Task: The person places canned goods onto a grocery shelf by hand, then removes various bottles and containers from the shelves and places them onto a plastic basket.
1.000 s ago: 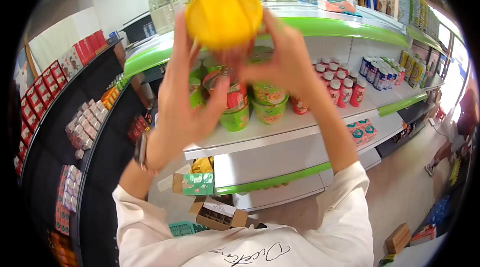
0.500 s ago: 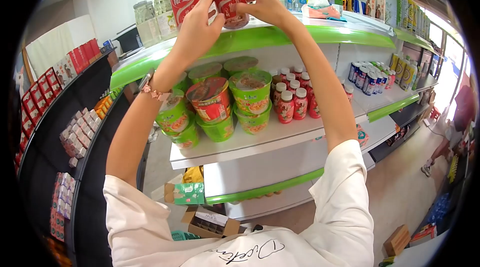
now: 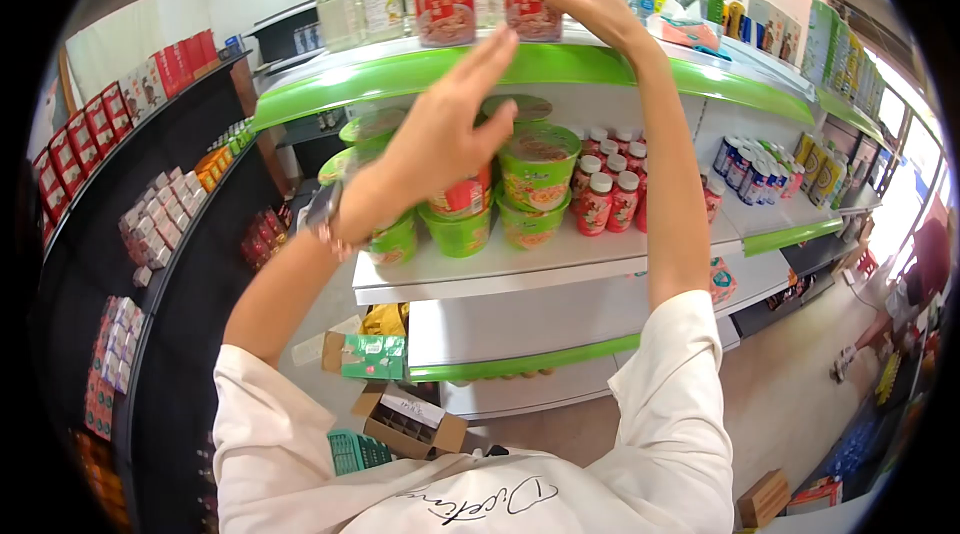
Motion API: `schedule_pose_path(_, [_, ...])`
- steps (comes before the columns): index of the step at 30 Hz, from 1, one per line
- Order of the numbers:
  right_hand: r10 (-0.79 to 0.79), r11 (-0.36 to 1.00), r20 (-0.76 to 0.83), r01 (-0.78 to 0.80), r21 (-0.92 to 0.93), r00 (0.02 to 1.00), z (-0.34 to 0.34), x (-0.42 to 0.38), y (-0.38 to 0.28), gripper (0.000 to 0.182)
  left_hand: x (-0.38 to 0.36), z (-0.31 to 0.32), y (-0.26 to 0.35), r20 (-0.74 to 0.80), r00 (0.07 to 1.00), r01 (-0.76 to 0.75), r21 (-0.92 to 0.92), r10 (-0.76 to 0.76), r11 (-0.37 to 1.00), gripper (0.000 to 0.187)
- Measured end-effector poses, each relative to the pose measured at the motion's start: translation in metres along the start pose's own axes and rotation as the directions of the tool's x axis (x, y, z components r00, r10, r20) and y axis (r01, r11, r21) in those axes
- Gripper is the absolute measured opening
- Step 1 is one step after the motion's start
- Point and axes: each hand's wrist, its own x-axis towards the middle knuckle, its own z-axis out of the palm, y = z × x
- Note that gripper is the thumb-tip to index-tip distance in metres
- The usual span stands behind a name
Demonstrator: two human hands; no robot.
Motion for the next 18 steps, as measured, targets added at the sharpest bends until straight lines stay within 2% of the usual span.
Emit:
schedule_pose_path(1, [-0.056, 0.988, -0.105, 0.04, -0.152, 0.993, 0.003, -0.005, -0.002, 0.066, -0.018, -0.008, 0.011, 0.056, 0.998, 0.039, -0.049, -0.036, 0.998, 0.061])
schedule_pose_path(2, [-0.213, 0.963, -0.329, 0.14, -0.231, 0.92, 0.006, -0.019, -0.015, 0.066, -0.042, -0.011, 0.013, 0.051, 0.998, -0.026, 0.0, 0.026, 1.0, 0.062])
schedule_pose_path(3, [-0.353, 0.925, -0.522, 0.208, -0.317, 0.777, 0.015, -0.043, -0.034, 0.066, -0.069, -0.017, 0.018, 0.06, 0.996, -0.073, 0.007, 0.073, 0.997, 0.063])
schedule_pose_path(5, [-0.329, 0.932, -0.716, 0.335, -0.14, 0.616, 0.045, -0.092, -0.067, 0.061, -0.123, -0.031, 0.032, 0.16, 0.983, -0.097, 0.042, 0.089, 0.994, 0.062])
schedule_pose_path(6, [-0.228, 0.862, -0.822, 0.501, 0.08, 0.522, 0.086, -0.118, -0.061, 0.053, -0.153, -0.034, 0.032, 0.23, 0.971, -0.074, 0.02, 0.068, 0.997, 0.059])
schedule_pose_path(7, [-0.227, 0.837, -0.792, 0.529, 0.138, 0.566, 0.121, -0.153, -0.1, 0.047, -0.186, -0.041, 0.033, 0.339, 0.941, -0.007, 0.013, 0.002, 1.0, 0.056])
schedule_pose_path(8, [-0.311, 0.847, -0.637, 0.51, 0.152, 0.706, 0.156, -0.189, -0.115, 0.044, -0.222, -0.049, 0.032, 0.444, 0.893, 0.067, 0.011, -0.065, 0.998, 0.054])
schedule_pose_path(9, [-0.376, 0.828, -0.539, 0.535, 0.171, 0.754, 0.198, -0.224, -0.142, 0.031, -0.261, -0.055, 0.028, 0.514, 0.833, 0.211, 0.052, -0.207, 0.976, 0.053])
schedule_pose_path(10, [-0.359, 0.744, -0.39, 0.513, 0.429, 0.848, 0.24, -0.257, -0.168, 0.018, -0.304, -0.059, 0.022, 0.571, 0.747, 0.35, 0.099, -0.341, 0.932, 0.052])
schedule_pose_path(11, [-0.365, 0.742, -0.204, 0.416, 0.526, 0.908, 0.272, -0.284, -0.202, 0.023, -0.353, -0.065, 0.016, 0.579, 0.646, 0.488, 0.187, -0.497, 0.852, 0.051])
schedule_pose_path(13, [-0.235, 0.667, 0.047, 0.126, 0.734, 0.971, 0.361, -0.349, -0.243, 0.016, -0.448, -0.081, 0.012, 0.498, 0.437, 0.706, 0.326, -0.749, 0.629, 0.05])
schedule_pose_path(14, [-0.132, 0.663, 0.217, -0.076, 0.745, 0.967, 0.402, -0.393, -0.266, 0.013, -0.484, -0.101, 0.025, 0.457, 0.339, 0.794, 0.33, -0.822, 0.511, 0.052])
schedule_pose_path(15, [-0.114, 0.665, 0.381, -0.214, 0.715, 0.917, 0.428, -0.419, -0.29, 0.013, -0.536, -0.108, 0.024, 0.487, 0.098, 0.894, 0.341, -0.868, 0.292, 0.054])
schedule_pose_path(17, [-0.227, 0.666, 0.663, -0.382, 0.64, 0.714, 0.477, -0.457, -0.334, 0.016, -0.633, -0.134, 0.045, 0.213, 0.06, 0.956, 0.27, -0.975, 0.118, 0.053])
schedule_pose_path(18, [-0.322, 0.678, 0.718, -0.379, 0.63, 0.616, 0.498, -0.485, -0.346, 0.022, -0.686, -0.14, 0.05, 0.138, 0.012, 0.96, 0.276, -0.99, 0.05, 0.055])
